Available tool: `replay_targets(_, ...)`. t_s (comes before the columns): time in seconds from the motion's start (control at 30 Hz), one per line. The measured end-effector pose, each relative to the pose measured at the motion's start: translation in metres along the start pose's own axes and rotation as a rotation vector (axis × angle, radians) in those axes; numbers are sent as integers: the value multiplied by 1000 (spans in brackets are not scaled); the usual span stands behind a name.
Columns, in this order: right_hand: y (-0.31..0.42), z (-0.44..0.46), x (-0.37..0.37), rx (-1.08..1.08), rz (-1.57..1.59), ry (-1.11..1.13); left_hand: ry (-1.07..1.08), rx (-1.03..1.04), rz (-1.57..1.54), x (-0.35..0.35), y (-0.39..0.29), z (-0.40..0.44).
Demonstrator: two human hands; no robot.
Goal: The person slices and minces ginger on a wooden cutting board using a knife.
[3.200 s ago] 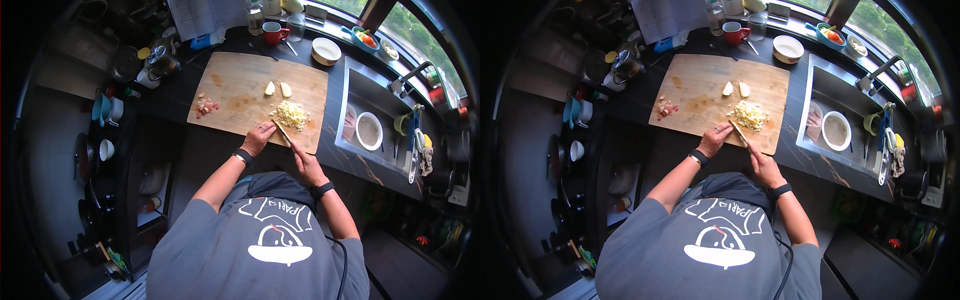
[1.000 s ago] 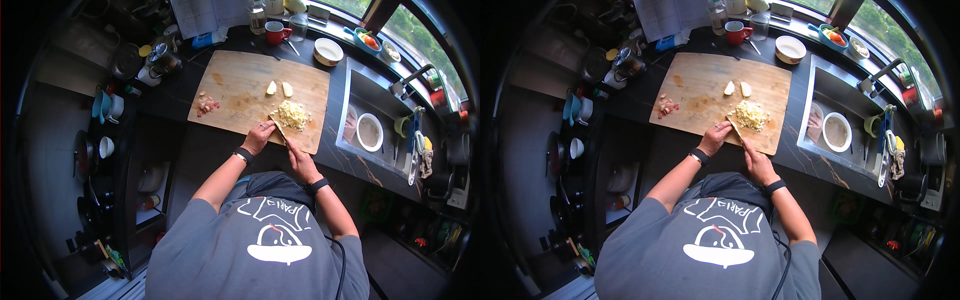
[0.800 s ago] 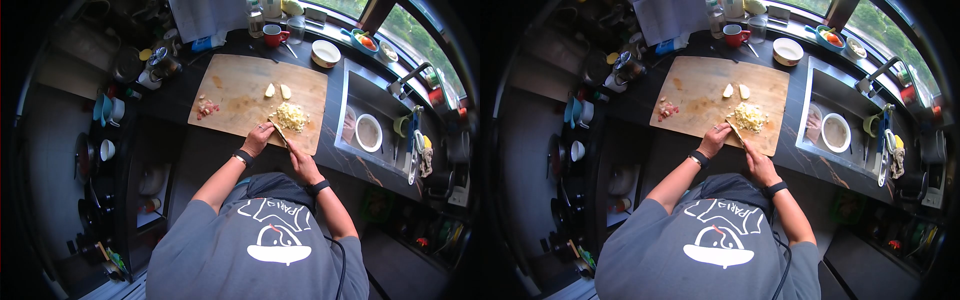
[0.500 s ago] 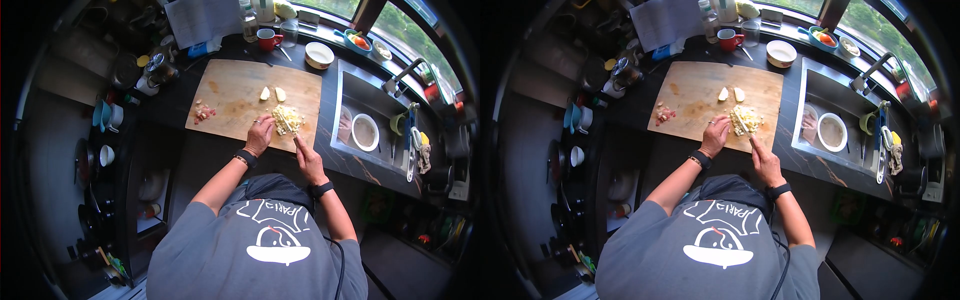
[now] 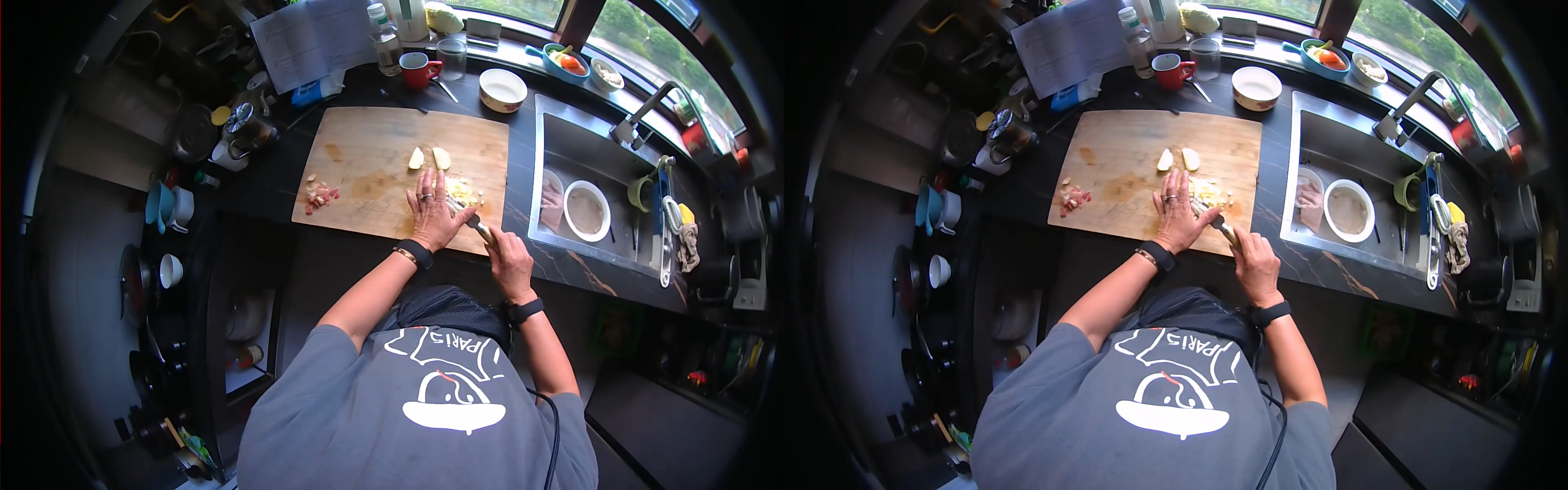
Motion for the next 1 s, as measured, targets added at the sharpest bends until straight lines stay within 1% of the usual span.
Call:
replay_targets(0.17,-7,-10,-18,-16,44,-40,29,-36,-9,7,17,6)
replay_targets(0.33,-21,-24,-30,-2,74,-22,35,-53,22,8,31,16)
replay_targets(0.4,-25,-30,-32,186,341,69,-113,-27,85,-2,44,28)
replay_targets(0.43,-25,-29,-32,187,342,69,-113,-27,87,-6,53,34)
replay_targets(0.5,-20,-30,-25,219,441,201,-148,46,-48,-15,68,48)
replay_targets(0.53,-18,-30,-21,251,410,318,-215,72,-38,-25,65,55)
replay_targets(0.57,-15,-30,-15,281,373,450,-214,74,-37,-32,64,63)
replay_targets(0.63,-15,-34,7,158,369,495,-18,-73,-17,-36,68,76)
replay_targets(0.67,-17,-36,17,126,350,540,14,-105,21,-39,67,82)
replay_targets(0.7,-15,-33,23,124,352,540,13,-106,23,-37,69,86)
replay_targets(0.77,-11,-29,33,99,296,617,26,-140,84,-32,75,93)
replay_targets(0.83,-9,-25,37,103,277,603,60,-151,115,-28,78,99)
replay_targets(0.9,-11,-20,35,147,185,513,94,-165,142,-25,79,102)
replay_targets(1.0,-8,-16,31,176,193,491,114,-182,153,-22,80,105)
Point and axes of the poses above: each hand's wrist, its own z-axis towards the middle knuckle, its own x-axis out of the palm, y = z × x, the point moved 3 cm from there along z, towards the middle knuckle, and after that the axes turned 7 degrees about -y, right-handed, at the moved point
